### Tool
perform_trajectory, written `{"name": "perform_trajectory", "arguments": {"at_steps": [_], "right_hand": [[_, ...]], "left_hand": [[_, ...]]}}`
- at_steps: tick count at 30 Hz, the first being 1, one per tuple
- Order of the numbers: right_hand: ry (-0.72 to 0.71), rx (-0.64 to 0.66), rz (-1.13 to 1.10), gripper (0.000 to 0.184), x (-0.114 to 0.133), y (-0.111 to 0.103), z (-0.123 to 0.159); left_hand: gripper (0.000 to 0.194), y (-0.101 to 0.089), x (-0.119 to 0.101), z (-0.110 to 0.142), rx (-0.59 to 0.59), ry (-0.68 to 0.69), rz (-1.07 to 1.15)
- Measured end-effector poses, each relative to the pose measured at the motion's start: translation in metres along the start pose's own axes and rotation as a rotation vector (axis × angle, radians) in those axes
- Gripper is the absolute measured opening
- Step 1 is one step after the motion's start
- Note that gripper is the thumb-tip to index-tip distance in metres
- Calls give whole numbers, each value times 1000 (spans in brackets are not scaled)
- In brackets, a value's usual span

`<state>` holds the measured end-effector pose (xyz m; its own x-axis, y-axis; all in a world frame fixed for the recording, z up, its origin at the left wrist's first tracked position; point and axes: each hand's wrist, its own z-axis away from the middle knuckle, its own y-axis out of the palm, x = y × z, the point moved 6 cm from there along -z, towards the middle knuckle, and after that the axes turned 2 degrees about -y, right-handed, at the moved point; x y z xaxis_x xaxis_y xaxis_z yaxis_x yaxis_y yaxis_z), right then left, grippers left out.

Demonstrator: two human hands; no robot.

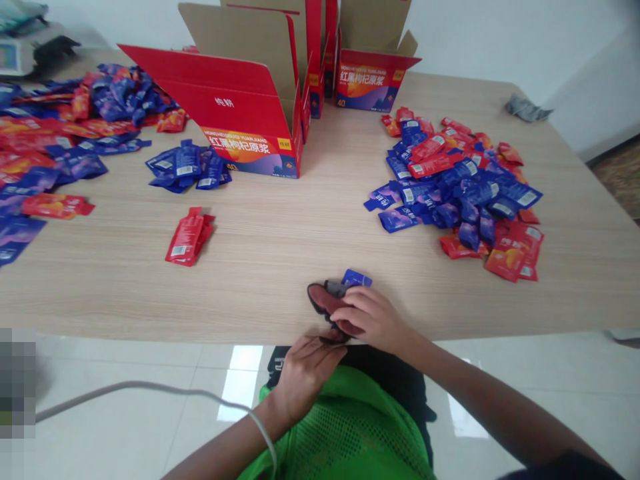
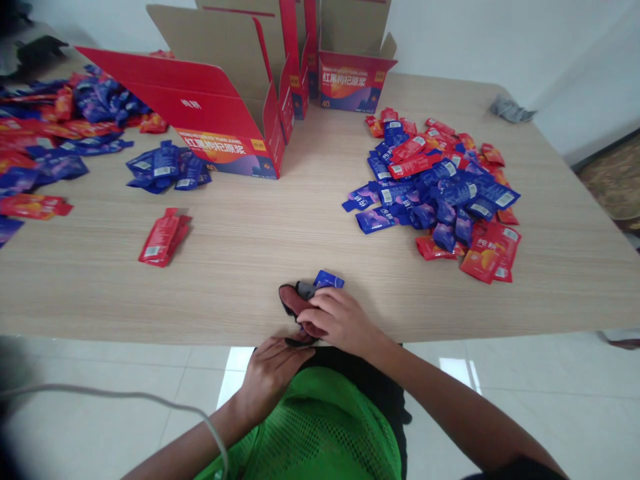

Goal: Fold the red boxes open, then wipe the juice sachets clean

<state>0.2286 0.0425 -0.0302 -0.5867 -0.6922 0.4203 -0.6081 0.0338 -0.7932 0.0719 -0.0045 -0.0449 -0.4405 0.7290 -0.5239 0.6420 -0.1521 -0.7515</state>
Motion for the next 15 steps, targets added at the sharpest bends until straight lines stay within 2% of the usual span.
{"name": "perform_trajectory", "arguments": {"at_steps": [4, 9, 12, 15], "right_hand": [[41, -34, 110, 13, -45, -9, -17], [99, -136, 319, 15, -96, -42, -37], [244, -377, 339, 12, -102, -76, -25], [397, -623, 294, 15, -83, -104, 4]], "left_hand": [[28, 0, -1, 0, 15, 16, -34], [29, -2, -3, -1, 25, 38, -67], [32, -3, -4, -3, 78, 60, -93], [38, -5, -5, -1, 150, 72, -106]]}}
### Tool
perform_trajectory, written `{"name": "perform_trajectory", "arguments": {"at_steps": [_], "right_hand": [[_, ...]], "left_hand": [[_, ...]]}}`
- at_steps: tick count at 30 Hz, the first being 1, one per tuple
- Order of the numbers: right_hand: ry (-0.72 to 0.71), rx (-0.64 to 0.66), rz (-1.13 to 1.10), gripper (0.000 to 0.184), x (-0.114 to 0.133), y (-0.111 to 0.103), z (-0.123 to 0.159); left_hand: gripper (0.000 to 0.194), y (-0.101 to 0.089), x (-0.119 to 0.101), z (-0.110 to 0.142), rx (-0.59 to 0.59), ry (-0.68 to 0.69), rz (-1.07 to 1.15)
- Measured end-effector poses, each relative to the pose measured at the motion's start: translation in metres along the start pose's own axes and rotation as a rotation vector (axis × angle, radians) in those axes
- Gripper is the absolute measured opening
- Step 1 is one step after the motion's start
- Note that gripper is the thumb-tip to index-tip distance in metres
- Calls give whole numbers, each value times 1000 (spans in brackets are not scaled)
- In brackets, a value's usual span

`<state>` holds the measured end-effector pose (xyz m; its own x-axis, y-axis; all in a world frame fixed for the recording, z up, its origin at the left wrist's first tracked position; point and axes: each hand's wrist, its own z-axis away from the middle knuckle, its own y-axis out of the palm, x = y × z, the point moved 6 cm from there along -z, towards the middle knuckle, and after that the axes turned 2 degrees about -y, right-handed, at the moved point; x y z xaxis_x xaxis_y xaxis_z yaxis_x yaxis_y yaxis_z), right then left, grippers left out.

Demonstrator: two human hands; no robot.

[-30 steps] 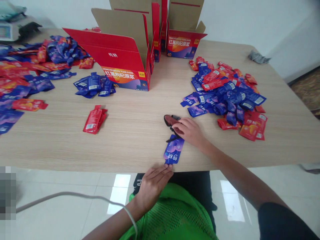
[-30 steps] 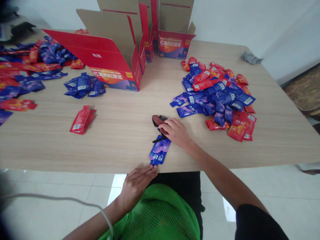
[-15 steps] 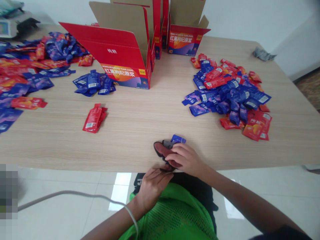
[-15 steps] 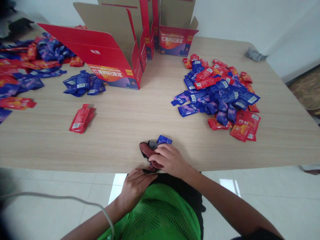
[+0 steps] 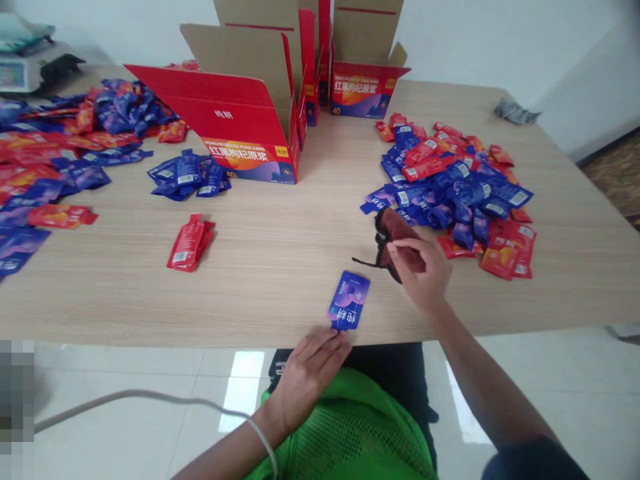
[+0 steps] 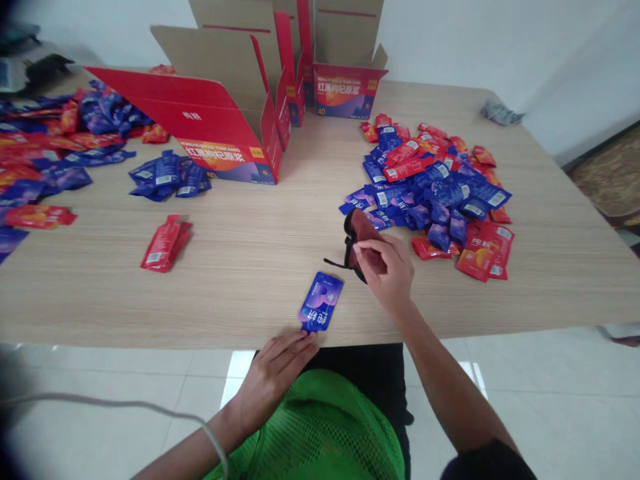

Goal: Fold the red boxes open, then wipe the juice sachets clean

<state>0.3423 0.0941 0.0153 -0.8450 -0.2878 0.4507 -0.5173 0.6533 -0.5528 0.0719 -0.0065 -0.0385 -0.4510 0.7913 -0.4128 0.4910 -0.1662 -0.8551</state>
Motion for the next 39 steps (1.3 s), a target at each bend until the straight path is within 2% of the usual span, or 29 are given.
{"name": "perform_trajectory", "arguments": {"at_steps": [3, 6, 11, 14, 18, 22, 24, 27, 29, 31, 33, 36, 39], "right_hand": [[147, -83, -14, 16, 5, -34, 23], [289, -103, -26, 18, 1, -54, 51], [497, -149, -24, 25, -18, -69, 97], [557, -175, -37, 26, -25, -69, 116], [517, -242, -33, 24, -24, -66, 122], [465, -232, -3, 24, -20, -63, 117], [462, -225, -1, 25, -19, -63, 116], [467, -223, 2, 26, -20, -64, 117], [468, -228, 0, 27, -20, -64, 118], [474, -238, -3, 27, -20, -64, 119], [485, -240, -7, 26, -21, -64, 121], [486, -226, -15, 26, -21, -63, 123], [473, -216, -13, 27, -22, -64, 123]], "left_hand": [[40, -1, -1, 9, -11, 18, -5], [45, 8, -1, 17, -21, 23, -56], [55, 29, 8, 8, 1, -112, -281], [56, 32, 8, 0, 63, -103, -343], [52, 17, 7, 1, 21, -78, -284], [37, -5, 7, 1, -102, 13, -71], [27, -19, 9, -6, -196, 7, 24], [17, -45, 24, -20, -346, -173, 171], [11, -58, 40, -31, -371, -351, 272], [12, -62, 59, -45, -300, -505, 352], [15, -59, 74, -61, -172, -570, 396], [19, -49, 89, -84, -6, -542, 309], [24, -37, 98, -100, 36, -518, 170]]}}
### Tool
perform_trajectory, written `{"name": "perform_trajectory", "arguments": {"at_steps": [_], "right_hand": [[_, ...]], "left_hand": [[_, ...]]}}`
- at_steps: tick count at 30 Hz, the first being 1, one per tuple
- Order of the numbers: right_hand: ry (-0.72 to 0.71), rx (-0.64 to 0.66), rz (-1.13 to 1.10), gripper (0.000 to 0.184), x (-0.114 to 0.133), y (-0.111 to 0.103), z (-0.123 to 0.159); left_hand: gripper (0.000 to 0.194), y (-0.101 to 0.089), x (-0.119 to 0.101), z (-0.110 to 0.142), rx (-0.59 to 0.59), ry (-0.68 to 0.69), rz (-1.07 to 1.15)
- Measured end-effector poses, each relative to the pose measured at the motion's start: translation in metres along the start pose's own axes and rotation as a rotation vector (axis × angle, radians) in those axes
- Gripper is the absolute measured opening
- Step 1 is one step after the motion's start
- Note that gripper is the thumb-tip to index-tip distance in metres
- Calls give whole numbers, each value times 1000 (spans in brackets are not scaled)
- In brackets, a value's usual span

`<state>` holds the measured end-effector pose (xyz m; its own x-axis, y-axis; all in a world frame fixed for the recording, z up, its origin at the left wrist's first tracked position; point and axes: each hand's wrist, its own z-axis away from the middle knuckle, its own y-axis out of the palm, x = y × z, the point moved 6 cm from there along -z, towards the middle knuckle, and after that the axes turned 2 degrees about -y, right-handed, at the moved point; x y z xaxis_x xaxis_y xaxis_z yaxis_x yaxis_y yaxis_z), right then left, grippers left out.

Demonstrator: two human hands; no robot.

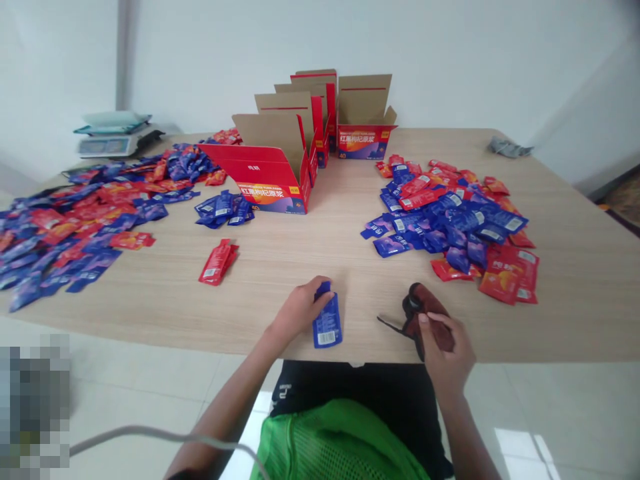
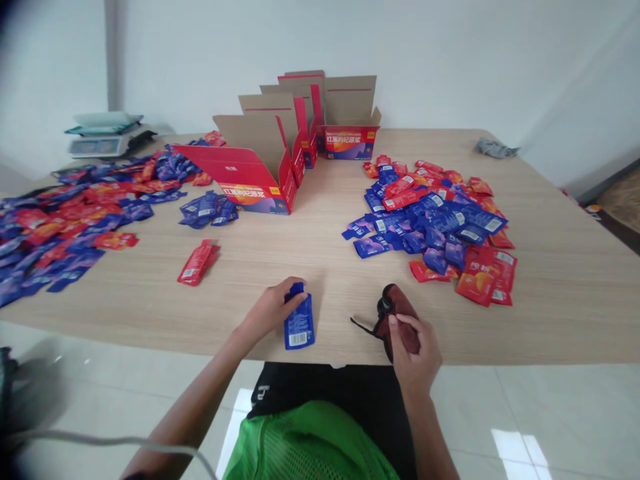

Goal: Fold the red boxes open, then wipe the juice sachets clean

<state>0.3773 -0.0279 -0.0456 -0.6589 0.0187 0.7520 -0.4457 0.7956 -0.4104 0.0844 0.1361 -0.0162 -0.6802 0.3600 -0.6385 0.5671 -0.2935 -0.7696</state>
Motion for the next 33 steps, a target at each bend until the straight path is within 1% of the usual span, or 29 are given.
{"name": "perform_trajectory", "arguments": {"at_steps": [3, 6, 8, 10, 14, 16, 17, 18, 20, 22, 24, 26, 28, 29, 31, 33], "right_hand": [[-10, 11, 9, 27, 0, 0, -1], [-10, 20, 10, 27, 0, 1, -1], [-16, 20, -1, 26, 0, 2, -1], [-20, 24, -6, 26, -1, 2, 0], [32, 54, -19, 27, -4, 0, -3], [41, 85, -16, 26, 2, 1, -11], [19, 109, -10, 25, 9, 3, -16], [-26, 138, -10, 22, 20, 6, -22], [-167, 206, -55, 16, 50, 18, -31], [-334, 313, -165, 15, 85, 37, -32], [-521, 498, -273, 18, 116, 62, -19], [-746, 727, -316, 17, 138, 88, 6], [-944, 900, -299, 12, 144, 109, 32], [-1006, 948, -283, 10, 142, 118, 40], [-1031, 974, -247, 9, 134, 135, 42], [-996, 946, -200, 9, 124, 153, 29]], "left_hand": [[33, 9, -3, -9, -33, 13, -48], [44, 13, -10, -2, -85, 58, -97], [45, 12, -18, 16, -151, 130, -159], [43, 14, -25, 45, -199, 215, -224], [35, 32, -27, 105, -181, 318, -280], [33, 40, -27, 124, -204, 361, -295], [33, 44, -26, 130, -217, 381, -301], [32, 47, -26, 134, -226, 403, -305], [33, 52, -25, 137, -221, 441, -304], [35, 55, -23, 138, -178, 462, -284], [37, 55, -20, 138, -130, 472, -257], [36, 54, -18, 138, -110, 485, -225], [34, 52, -18, 140, -118, 511, -206], [34, 52, -19, 141, -122, 523, -210], [34, 53, -19, 142, -133, 540, -249], [35, 54, -18, 144, -142, 551, -307]]}}
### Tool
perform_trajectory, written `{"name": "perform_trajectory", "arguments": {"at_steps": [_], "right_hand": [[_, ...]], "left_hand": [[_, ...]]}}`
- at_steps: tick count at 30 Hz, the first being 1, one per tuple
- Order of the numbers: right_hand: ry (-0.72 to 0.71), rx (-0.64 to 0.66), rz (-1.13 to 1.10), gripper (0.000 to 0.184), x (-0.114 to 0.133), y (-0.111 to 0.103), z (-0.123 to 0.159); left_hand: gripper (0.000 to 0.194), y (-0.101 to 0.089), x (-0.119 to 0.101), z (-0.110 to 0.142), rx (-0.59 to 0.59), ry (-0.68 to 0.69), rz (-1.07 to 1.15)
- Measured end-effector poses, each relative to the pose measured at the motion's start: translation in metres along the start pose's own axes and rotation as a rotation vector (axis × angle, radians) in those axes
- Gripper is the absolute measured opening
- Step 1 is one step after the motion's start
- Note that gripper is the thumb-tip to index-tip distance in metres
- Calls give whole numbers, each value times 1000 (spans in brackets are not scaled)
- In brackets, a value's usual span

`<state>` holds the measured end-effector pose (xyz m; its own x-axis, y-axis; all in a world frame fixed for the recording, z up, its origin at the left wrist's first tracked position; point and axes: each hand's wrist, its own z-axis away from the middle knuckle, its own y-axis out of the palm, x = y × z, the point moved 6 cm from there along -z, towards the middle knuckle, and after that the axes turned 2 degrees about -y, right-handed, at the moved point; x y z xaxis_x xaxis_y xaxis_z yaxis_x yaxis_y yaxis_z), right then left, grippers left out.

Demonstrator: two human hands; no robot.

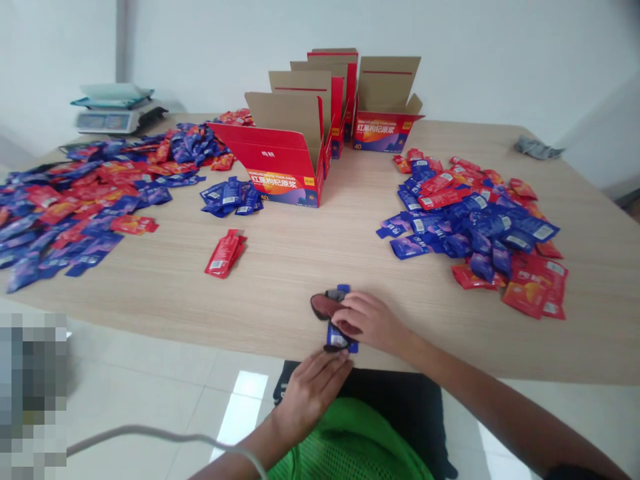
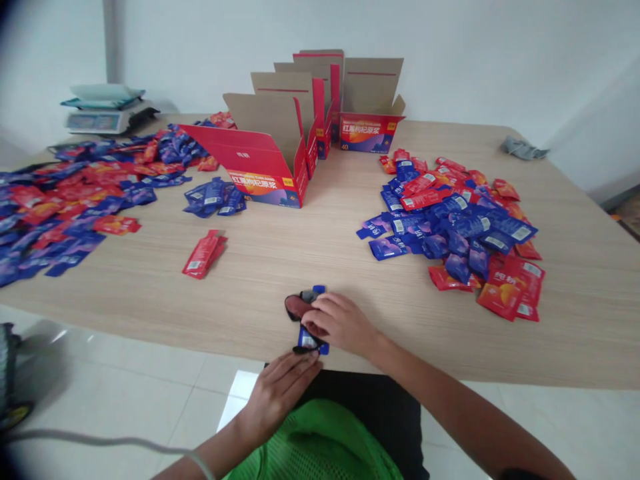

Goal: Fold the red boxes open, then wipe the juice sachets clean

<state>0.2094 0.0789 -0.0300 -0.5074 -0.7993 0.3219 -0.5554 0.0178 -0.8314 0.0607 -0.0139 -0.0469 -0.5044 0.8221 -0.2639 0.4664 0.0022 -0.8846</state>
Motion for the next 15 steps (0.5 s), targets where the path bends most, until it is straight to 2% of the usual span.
{"name": "perform_trajectory", "arguments": {"at_steps": [4, 7, 9, 11, 12, 15], "right_hand": [[41, -2, 141, 9, -45, -8, -26], [70, -76, 231, 12, -53, -34, -47], [132, -230, 194, 15, -40, -58, -52], [171, -335, 91, 18, -14, -71, -45], [158, -322, 35, 18, 1, -69, -40], [27, -104, -55, 11, 41, -38, -18]], "left_hand": [[36, 4, -1, 4, 10, 23, -69], [36, 6, 0, 5, 6, 18, -72], [36, 6, 1, 5, -6, 9, -56], [37, 5, 0, 4, -18, -7, -31], [36, 5, 0, 3, -29, -21, -11], [30, 2, 1, 1, -87, -73, 65]]}}
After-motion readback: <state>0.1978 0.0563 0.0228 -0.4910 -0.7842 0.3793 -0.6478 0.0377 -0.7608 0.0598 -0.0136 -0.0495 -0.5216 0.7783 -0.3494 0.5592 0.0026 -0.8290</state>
